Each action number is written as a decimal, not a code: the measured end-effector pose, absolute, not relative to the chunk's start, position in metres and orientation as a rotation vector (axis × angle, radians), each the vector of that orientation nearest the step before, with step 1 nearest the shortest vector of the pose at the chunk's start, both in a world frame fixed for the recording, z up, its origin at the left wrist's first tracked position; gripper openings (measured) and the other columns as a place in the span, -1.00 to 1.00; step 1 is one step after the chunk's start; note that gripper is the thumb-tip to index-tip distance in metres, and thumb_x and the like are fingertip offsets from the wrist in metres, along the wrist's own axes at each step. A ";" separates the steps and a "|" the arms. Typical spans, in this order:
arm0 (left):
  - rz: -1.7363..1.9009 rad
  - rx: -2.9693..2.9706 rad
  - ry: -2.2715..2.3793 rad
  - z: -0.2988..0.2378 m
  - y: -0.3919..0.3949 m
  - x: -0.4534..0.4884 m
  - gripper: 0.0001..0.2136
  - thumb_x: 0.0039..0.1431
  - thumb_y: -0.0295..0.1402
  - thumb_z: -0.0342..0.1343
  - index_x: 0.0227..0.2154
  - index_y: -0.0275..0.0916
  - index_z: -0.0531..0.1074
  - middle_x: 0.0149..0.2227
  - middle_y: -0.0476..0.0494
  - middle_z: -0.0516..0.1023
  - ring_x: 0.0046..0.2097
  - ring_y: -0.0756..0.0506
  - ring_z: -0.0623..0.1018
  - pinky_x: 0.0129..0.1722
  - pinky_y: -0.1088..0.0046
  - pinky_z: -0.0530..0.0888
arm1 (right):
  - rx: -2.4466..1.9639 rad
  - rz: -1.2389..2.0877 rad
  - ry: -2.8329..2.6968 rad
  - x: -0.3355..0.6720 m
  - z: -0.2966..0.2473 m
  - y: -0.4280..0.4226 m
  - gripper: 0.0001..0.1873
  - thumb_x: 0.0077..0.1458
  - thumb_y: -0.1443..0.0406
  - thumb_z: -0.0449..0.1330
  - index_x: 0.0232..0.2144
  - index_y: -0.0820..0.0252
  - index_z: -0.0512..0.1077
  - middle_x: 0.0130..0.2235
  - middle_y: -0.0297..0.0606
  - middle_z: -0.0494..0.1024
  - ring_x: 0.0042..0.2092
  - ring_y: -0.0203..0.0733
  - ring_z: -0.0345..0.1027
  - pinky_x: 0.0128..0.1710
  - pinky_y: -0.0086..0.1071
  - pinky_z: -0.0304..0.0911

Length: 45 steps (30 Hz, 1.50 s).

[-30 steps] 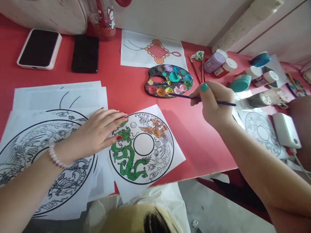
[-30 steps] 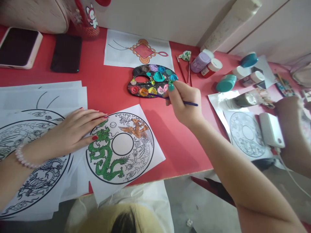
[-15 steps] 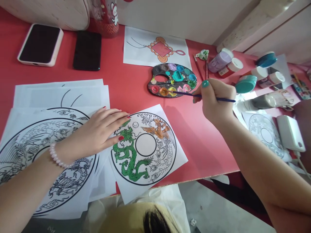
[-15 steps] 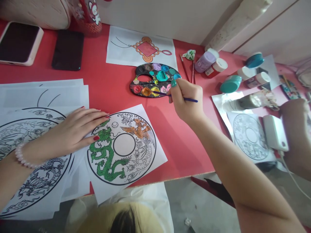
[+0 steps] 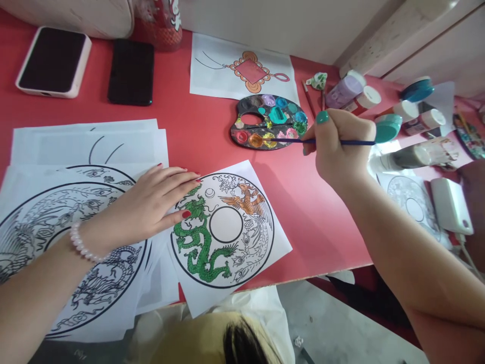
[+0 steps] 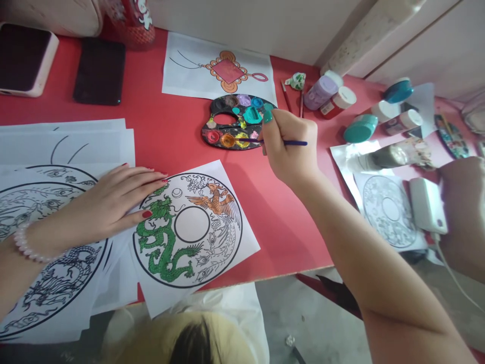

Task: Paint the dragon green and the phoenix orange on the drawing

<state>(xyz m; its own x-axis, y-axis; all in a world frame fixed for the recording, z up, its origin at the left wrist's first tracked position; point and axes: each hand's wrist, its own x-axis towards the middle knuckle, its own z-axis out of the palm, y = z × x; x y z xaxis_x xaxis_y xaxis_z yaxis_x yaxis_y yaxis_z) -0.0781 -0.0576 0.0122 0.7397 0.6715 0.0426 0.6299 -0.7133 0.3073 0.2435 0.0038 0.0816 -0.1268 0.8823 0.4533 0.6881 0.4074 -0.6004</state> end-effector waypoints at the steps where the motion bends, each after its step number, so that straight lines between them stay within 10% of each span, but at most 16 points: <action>1: 0.218 2.668 1.016 0.012 -0.057 -0.078 -0.49 0.34 -0.09 -0.20 0.28 -0.13 0.03 0.23 -0.17 0.24 0.22 -0.25 0.20 0.26 0.02 0.05 | -1.346 0.308 -1.877 0.243 0.082 0.004 -0.64 0.11 0.39 -0.01 -0.70 0.19 0.28 -0.73 -0.43 0.27 -0.66 -0.45 0.12 -0.62 -0.46 0.03; 33: 0.220 2.657 1.011 0.010 -0.058 -0.079 -0.51 0.33 -0.12 -0.15 0.26 -0.16 0.08 0.23 -0.18 0.23 0.23 -0.25 0.20 0.26 0.03 0.04 | -1.260 0.424 -1.710 0.243 0.086 0.004 -0.59 0.11 0.40 0.00 -0.74 0.23 0.35 -0.76 -0.44 0.26 -0.70 -0.47 0.11 -0.66 -0.48 0.03; 39: 0.273 2.679 0.986 0.012 -0.058 -0.078 -0.49 0.33 -0.09 -0.16 0.24 -0.23 0.10 0.22 -0.21 0.24 0.23 -0.25 0.19 0.26 0.09 0.05 | -1.153 0.966 -1.372 0.273 0.063 -0.016 -0.65 0.15 0.09 0.09 -0.37 0.21 0.56 -0.45 -0.20 0.57 -0.42 -0.20 0.49 -0.44 -0.28 0.39; 45: 0.267 2.660 0.967 0.013 -0.057 -0.079 -0.50 0.33 -0.10 -0.15 0.25 -0.17 0.07 0.20 -0.15 0.27 0.22 -0.23 0.20 0.26 0.10 0.04 | -1.118 1.059 -1.394 0.282 0.033 -0.036 -0.84 0.06 0.13 0.23 -0.36 0.05 0.52 -0.35 -0.32 0.54 -0.27 -0.24 0.46 -0.30 -0.30 0.41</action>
